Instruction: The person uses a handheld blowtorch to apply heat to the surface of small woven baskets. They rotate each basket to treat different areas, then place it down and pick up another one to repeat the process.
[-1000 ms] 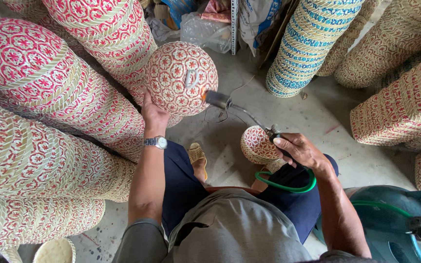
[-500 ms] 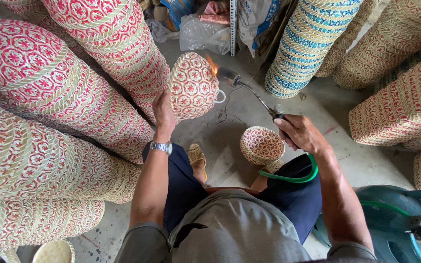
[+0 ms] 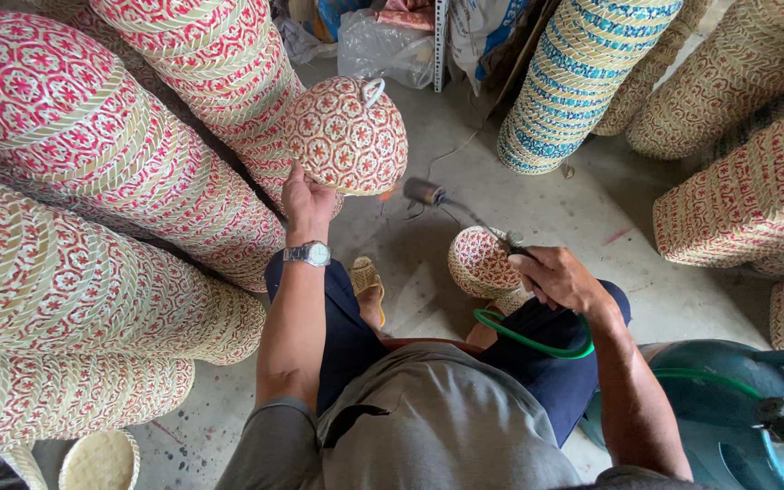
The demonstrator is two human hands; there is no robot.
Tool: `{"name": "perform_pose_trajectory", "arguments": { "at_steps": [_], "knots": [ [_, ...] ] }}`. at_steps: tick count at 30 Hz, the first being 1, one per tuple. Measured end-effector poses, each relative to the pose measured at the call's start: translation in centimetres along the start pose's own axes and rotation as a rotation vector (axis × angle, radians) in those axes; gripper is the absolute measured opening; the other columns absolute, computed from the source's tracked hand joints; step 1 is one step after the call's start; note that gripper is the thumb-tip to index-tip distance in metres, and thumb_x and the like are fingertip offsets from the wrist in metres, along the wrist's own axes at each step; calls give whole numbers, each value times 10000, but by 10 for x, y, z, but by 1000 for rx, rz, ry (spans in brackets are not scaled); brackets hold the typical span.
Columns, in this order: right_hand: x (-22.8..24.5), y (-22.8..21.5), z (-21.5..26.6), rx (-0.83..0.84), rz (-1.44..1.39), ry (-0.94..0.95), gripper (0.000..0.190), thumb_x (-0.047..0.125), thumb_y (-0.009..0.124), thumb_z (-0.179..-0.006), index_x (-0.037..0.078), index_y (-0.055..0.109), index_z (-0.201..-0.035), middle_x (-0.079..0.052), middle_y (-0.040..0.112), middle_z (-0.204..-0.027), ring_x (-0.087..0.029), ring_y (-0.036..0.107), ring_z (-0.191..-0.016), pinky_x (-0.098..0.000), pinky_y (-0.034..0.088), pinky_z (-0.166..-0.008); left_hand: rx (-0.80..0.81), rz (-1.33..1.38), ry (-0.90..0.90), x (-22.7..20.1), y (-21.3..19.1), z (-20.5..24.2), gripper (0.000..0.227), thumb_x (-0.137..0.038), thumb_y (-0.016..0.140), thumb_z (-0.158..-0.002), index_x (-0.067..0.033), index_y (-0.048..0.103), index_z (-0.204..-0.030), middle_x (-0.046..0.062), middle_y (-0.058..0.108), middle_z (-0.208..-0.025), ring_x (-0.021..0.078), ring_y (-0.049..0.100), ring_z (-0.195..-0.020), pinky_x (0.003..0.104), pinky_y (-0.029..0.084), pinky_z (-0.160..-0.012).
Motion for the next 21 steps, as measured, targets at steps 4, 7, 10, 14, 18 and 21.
{"name": "perform_pose_trajectory", "arguments": {
  "at_steps": [4, 7, 10, 14, 18, 21],
  "knots": [
    [4, -14, 8, -62, -143, -103, 452, 389, 543, -1016, 34, 629, -749, -11, 527, -524, -113, 490, -415, -320, 408, -396, 56, -20, 56, -13, 14, 14, 437, -254, 410, -1177, 69, 486, -1461, 213, 580, -1436, 277, 570, -1337, 496, 453, -1244],
    [8, -12, 9, 31, -93, -138, 457, 393, 539, -1006, 28, 616, -742, -23, 522, -500, -127, 500, -384, -316, 415, -385, -9, -205, 52, -21, 17, 17, 428, -257, 415, -1038, 20, 516, -1348, 187, 623, -1337, 292, 614, -1243, 588, 469, -1110],
    [3, -24, 9, -128, -127, -111, 456, 384, 540, -1025, 22, 623, -761, -16, 528, -519, -119, 484, -407, -313, 398, -401, 213, -308, 163, -31, 39, 17, 383, -210, 516, -1049, 39, 558, -1338, 160, 625, -1354, 277, 619, -1236, 493, 472, -1141],
    [1, -10, 6, 42, -182, -167, 451, 379, 541, -1026, 24, 627, -762, -20, 520, -528, -107, 491, -413, -310, 409, -393, 237, -530, 290, -48, 51, 20, 355, -180, 569, -1069, 65, 597, -1323, 158, 647, -1352, 230, 608, -1236, 413, 457, -1167],
    [-4, -24, -1, -38, -89, -42, 483, 377, 549, -1030, -4, 633, -745, -39, 538, -537, -130, 501, -411, -321, 413, -398, 332, -729, 286, -59, 72, 34, 335, -212, 586, -1059, 23, 630, -1294, 104, 684, -1299, 162, 623, -1199, 345, 466, -1133],
    [11, -42, -7, -156, -129, -97, 467, 367, 551, -1032, -1, 634, -757, -27, 550, -560, -124, 481, -417, -318, 392, -391, 432, -880, 300, -49, 79, 42, 274, -234, 608, -1063, -17, 692, -1206, 69, 725, -1168, 124, 639, -1050, 293, 495, -998]
  ]
}}
Point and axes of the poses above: each hand's wrist, its own z-axis away from the middle knuckle, its own y-axis out of the palm, x = y × z, the point moved 8 cm from there along -z, towards the middle knuckle
